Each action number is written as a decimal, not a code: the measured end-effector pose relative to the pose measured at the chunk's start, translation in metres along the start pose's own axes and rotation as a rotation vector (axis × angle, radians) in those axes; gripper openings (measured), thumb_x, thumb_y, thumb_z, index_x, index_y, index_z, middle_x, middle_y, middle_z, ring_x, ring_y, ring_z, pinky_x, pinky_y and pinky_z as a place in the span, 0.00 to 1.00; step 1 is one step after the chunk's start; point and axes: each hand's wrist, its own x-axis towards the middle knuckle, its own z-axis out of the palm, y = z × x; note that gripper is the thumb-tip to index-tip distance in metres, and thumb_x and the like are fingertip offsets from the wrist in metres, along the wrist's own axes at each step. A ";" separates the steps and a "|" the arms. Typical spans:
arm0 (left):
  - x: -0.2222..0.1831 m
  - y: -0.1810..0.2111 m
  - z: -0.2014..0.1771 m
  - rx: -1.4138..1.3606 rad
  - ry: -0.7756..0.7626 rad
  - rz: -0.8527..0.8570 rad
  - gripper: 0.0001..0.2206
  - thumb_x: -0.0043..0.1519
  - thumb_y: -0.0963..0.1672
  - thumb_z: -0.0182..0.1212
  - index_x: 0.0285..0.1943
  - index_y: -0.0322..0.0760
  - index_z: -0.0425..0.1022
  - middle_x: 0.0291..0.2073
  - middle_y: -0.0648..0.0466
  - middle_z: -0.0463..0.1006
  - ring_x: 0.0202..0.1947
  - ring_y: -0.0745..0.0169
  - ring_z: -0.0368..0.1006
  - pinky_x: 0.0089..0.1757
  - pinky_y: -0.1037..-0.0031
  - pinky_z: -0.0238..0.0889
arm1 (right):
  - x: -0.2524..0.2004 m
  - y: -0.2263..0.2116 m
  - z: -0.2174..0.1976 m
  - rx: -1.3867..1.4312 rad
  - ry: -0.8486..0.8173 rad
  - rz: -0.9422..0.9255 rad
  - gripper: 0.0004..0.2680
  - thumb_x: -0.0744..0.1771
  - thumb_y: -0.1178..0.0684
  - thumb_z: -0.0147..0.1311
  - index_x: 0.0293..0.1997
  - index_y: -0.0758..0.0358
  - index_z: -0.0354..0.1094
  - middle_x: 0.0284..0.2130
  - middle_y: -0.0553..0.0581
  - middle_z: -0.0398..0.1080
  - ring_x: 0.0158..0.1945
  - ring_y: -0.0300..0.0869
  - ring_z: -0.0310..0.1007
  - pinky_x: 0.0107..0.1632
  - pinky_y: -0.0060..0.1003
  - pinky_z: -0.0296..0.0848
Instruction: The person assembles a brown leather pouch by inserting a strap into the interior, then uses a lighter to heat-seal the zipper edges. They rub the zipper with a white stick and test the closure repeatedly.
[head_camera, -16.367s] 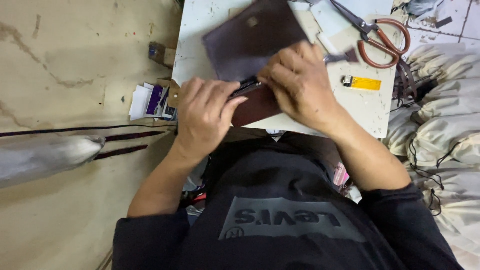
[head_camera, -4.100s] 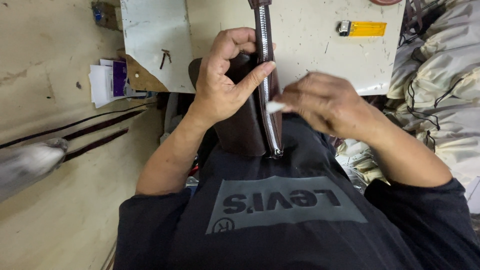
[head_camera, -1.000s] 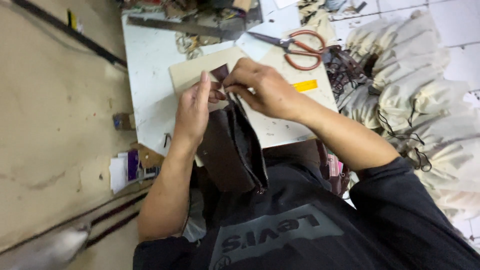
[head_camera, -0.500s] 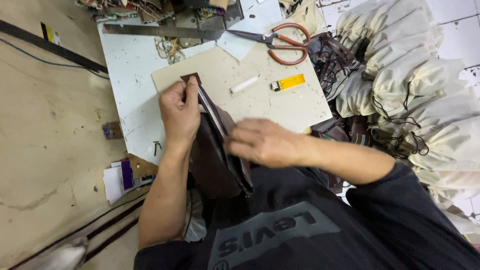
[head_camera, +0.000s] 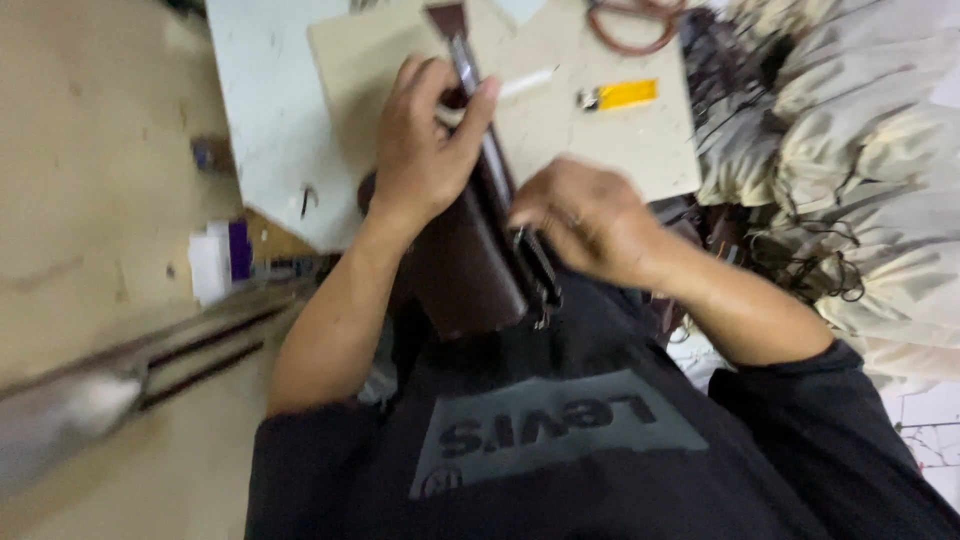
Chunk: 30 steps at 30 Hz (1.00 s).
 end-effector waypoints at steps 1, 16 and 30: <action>-0.003 0.004 0.002 0.015 0.001 -0.027 0.13 0.69 0.46 0.60 0.34 0.36 0.64 0.32 0.49 0.68 0.36 0.47 0.69 0.40 0.62 0.60 | -0.002 0.001 0.000 0.028 -0.012 -0.002 0.11 0.73 0.54 0.37 0.43 0.67 0.69 0.37 0.60 0.73 0.40 0.51 0.75 0.47 0.42 0.73; 0.012 0.008 -0.003 0.209 0.093 0.299 0.11 0.70 0.43 0.57 0.37 0.30 0.70 0.35 0.45 0.72 0.36 0.41 0.68 0.37 0.58 0.61 | -0.010 0.007 0.012 -0.045 0.022 -0.090 0.04 0.72 0.67 0.48 0.41 0.68 0.64 0.33 0.60 0.71 0.36 0.49 0.73 0.42 0.39 0.77; 0.013 -0.005 0.007 0.230 -0.011 0.349 0.12 0.71 0.45 0.55 0.35 0.32 0.70 0.34 0.44 0.70 0.36 0.40 0.67 0.39 0.54 0.60 | -0.033 0.001 0.016 0.057 -0.009 0.119 0.07 0.73 0.55 0.42 0.41 0.64 0.66 0.34 0.58 0.71 0.37 0.47 0.74 0.44 0.38 0.70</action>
